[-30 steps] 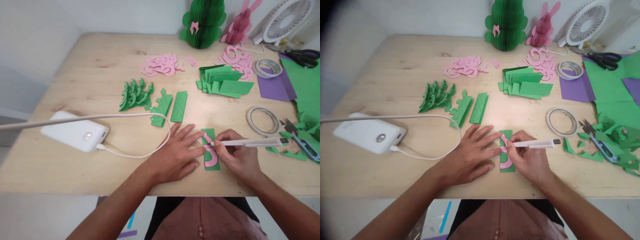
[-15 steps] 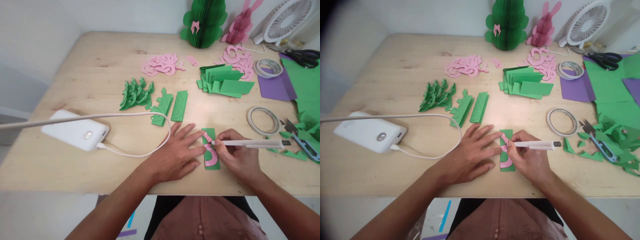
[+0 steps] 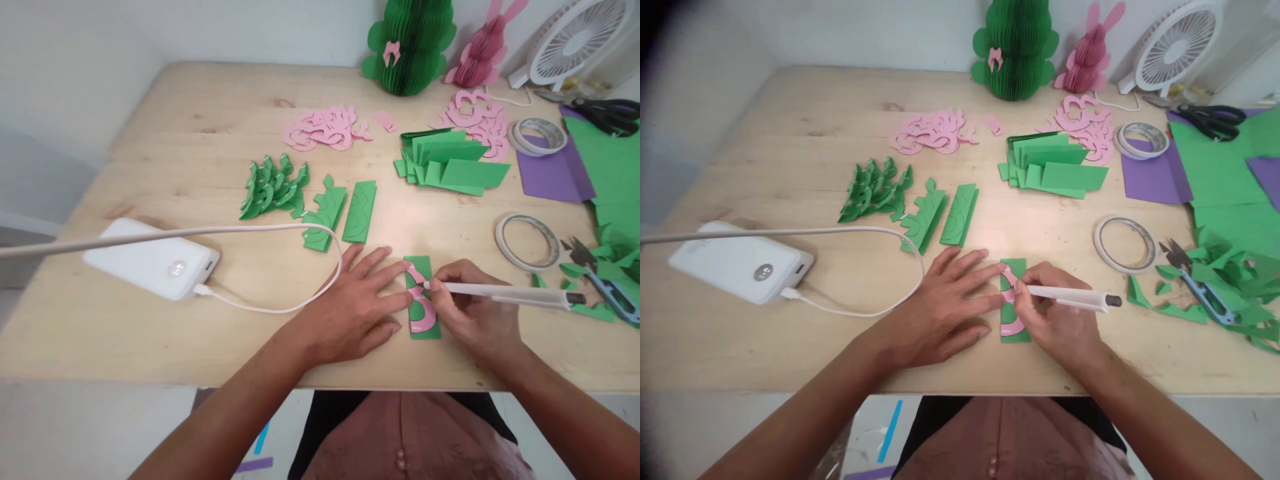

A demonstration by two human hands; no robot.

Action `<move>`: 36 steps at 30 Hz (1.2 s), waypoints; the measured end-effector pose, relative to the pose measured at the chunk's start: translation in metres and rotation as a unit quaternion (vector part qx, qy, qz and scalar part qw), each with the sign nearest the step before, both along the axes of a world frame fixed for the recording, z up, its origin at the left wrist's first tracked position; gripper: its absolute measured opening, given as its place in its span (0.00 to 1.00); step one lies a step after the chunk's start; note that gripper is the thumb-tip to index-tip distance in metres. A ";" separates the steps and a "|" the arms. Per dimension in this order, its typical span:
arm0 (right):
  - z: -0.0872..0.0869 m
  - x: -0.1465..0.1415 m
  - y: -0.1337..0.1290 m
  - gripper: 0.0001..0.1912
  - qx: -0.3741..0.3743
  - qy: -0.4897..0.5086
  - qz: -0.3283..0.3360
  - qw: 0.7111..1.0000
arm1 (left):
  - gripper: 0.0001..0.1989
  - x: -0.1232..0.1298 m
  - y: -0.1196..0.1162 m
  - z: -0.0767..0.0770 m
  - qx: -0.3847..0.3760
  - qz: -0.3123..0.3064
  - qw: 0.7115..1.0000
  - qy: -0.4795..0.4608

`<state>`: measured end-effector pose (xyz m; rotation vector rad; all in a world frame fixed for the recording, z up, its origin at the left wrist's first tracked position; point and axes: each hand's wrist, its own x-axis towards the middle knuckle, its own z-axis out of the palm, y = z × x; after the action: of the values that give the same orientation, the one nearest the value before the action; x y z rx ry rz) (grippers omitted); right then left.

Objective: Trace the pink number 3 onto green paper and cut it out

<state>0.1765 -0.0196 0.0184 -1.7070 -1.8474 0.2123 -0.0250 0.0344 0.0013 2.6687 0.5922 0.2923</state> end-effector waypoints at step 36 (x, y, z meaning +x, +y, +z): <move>-0.002 0.001 -0.003 0.09 -0.006 0.022 0.007 1.000 | 0.18 0.000 0.000 0.000 0.004 0.000 1.000 0.005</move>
<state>0.1775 -0.0229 0.0168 -1.6857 -1.8289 0.2660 -0.0249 0.0345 0.0009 2.6791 0.5964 0.2821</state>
